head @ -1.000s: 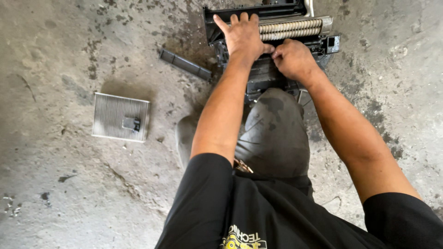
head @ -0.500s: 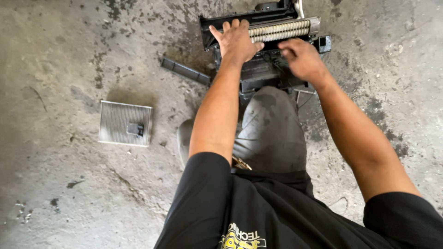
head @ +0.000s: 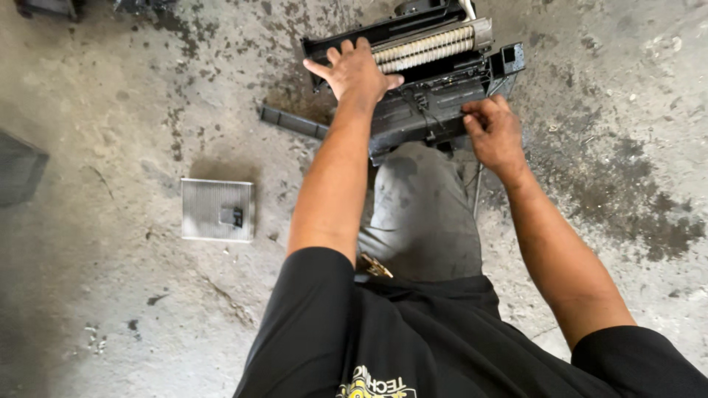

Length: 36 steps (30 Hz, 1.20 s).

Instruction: The person assembles a car air conditioning unit on the floor. They insert a metal evaporator core into a black plastic housing, then attach and align the plastic cover, pressing the edges to secure the assembly.

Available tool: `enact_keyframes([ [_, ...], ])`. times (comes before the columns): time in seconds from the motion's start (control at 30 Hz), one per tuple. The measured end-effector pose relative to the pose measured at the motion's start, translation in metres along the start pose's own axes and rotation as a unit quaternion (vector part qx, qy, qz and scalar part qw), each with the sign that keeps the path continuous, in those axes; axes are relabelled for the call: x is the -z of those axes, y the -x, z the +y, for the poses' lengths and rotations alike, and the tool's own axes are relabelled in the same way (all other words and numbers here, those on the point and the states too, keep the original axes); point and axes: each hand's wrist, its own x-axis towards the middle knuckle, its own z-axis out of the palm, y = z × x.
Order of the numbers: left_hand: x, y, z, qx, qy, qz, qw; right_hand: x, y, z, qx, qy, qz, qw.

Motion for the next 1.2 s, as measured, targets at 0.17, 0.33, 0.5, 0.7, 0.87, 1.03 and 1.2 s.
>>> enact_keyframes([
  [0.17, 0.003, -0.003, 0.008, -0.003, 0.011, -0.009, 1.000, -0.002, -0.003, 0.002, -0.021, -0.039, 0.019, 0.999],
  [0.33, -0.001, -0.008, 0.012, -0.016, 0.024, -0.009, 1.000, 0.005, -0.006, 0.009, -0.021, -0.083, 0.009, 0.996],
  [0.5, -0.005, -0.016, 0.027, 0.038, 0.007, -0.056, 0.998, 0.008, -0.005, 0.017, 0.004, -0.092, 0.008, 0.996],
  [0.7, -0.005, -0.019, 0.036, 0.060, 0.014, -0.067, 0.996, 0.007, -0.006, 0.021, 0.045, -0.051, 0.037, 0.997],
  [0.87, -0.007, -0.021, 0.041, 0.075, 0.017, -0.076, 0.994, 0.007, -0.007, 0.021, 0.055, -0.034, 0.047, 0.997],
  [1.03, -0.021, -0.026, 0.039, 0.074, -0.056, -0.050, 0.994, 0.008, -0.009, 0.019, 0.062, -0.011, 0.040, 0.997],
  [1.2, -0.026, -0.031, 0.028, 0.025, 0.015, -0.015, 0.999, 0.005, -0.013, 0.020, 0.050, -0.008, 0.035, 0.998],
])
